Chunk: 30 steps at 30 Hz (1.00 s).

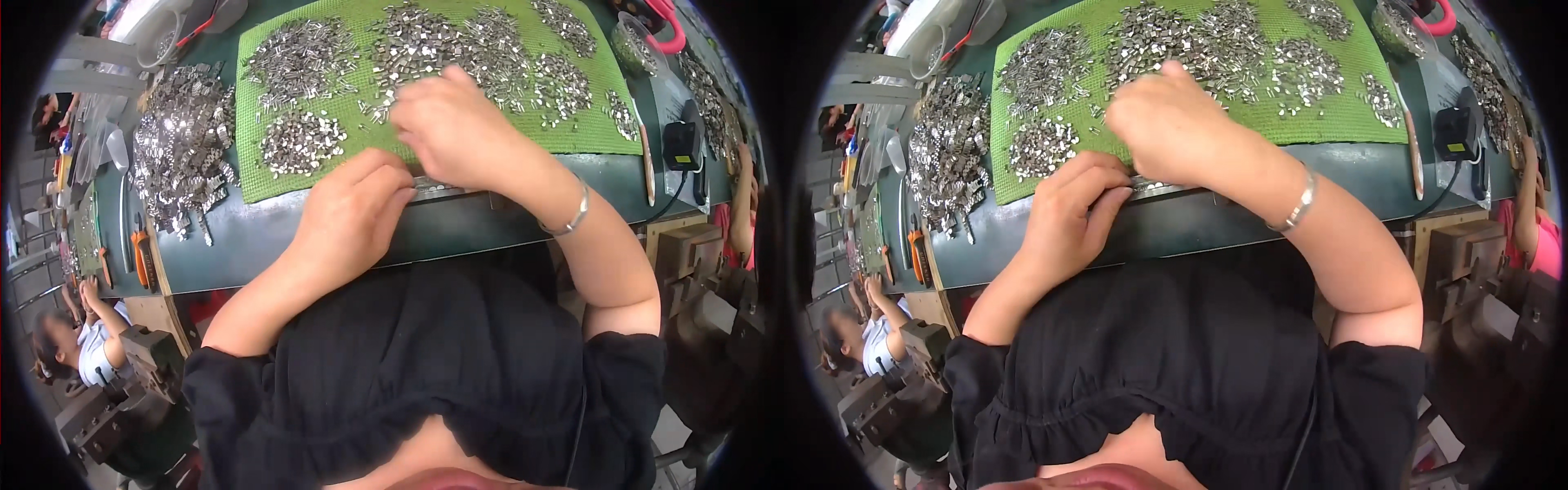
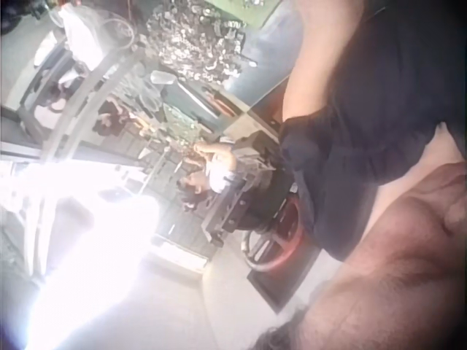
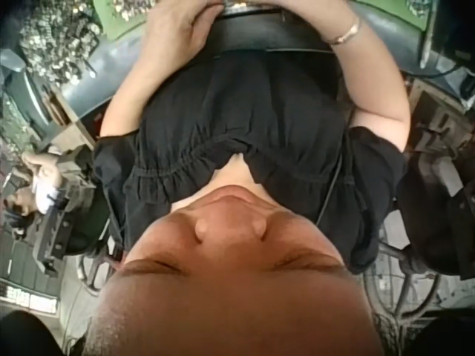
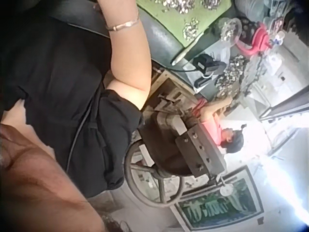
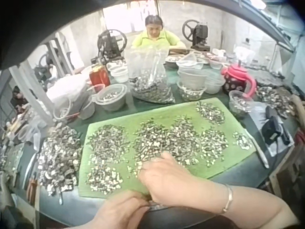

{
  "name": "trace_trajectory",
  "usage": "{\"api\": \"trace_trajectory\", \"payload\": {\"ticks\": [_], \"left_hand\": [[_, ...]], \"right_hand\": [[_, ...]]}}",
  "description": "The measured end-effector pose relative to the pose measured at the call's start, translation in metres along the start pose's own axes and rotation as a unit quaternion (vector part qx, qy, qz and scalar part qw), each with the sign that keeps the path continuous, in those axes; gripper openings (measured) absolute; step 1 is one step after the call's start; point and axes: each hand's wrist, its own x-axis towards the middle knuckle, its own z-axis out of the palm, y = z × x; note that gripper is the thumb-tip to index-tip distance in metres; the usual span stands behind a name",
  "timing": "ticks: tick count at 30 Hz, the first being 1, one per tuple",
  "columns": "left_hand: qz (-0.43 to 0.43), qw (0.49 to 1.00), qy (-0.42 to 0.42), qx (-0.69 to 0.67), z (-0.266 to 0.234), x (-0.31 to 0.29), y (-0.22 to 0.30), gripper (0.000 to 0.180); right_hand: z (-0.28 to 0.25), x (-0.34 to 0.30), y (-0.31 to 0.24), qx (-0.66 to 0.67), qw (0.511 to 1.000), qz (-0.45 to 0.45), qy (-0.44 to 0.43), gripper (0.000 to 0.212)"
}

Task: The person fits small metal parts into slots in a fixture by hand, places the fixture into a manual press machine, and turns the wheel to press the parts.

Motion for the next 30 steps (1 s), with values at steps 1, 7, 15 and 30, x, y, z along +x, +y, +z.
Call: {"api": "trace_trajectory", "payload": {"ticks": [1, 7, 15, 30], "left_hand": [[-0.002, 1.000, -0.004, 0.005, 0.000, 0.000, 0.001, 0.011], [0.061, 0.995, 0.003, 0.083, 0.004, 0.001, 0.001, 0.015], [0.142, 0.966, 0.006, 0.216, 0.007, -0.013, -0.001, 0.029], [0.068, 0.986, 0.035, 0.148, 0.003, -0.032, -0.012, 0.047]], "right_hand": [[-0.003, -0.006, -0.002, -0.029, 0.999, 0.034, -0.024, 0.006], [-0.001, -0.013, 0.000, -0.035, 0.998, 0.048, 0.023, 0.004], [0.005, -0.012, 0.014, -0.014, 1.000, 0.021, 0.001, 0.009], [-0.002, -0.047, -0.029, 0.111, 0.991, 0.006, 0.074, 0.009]]}}
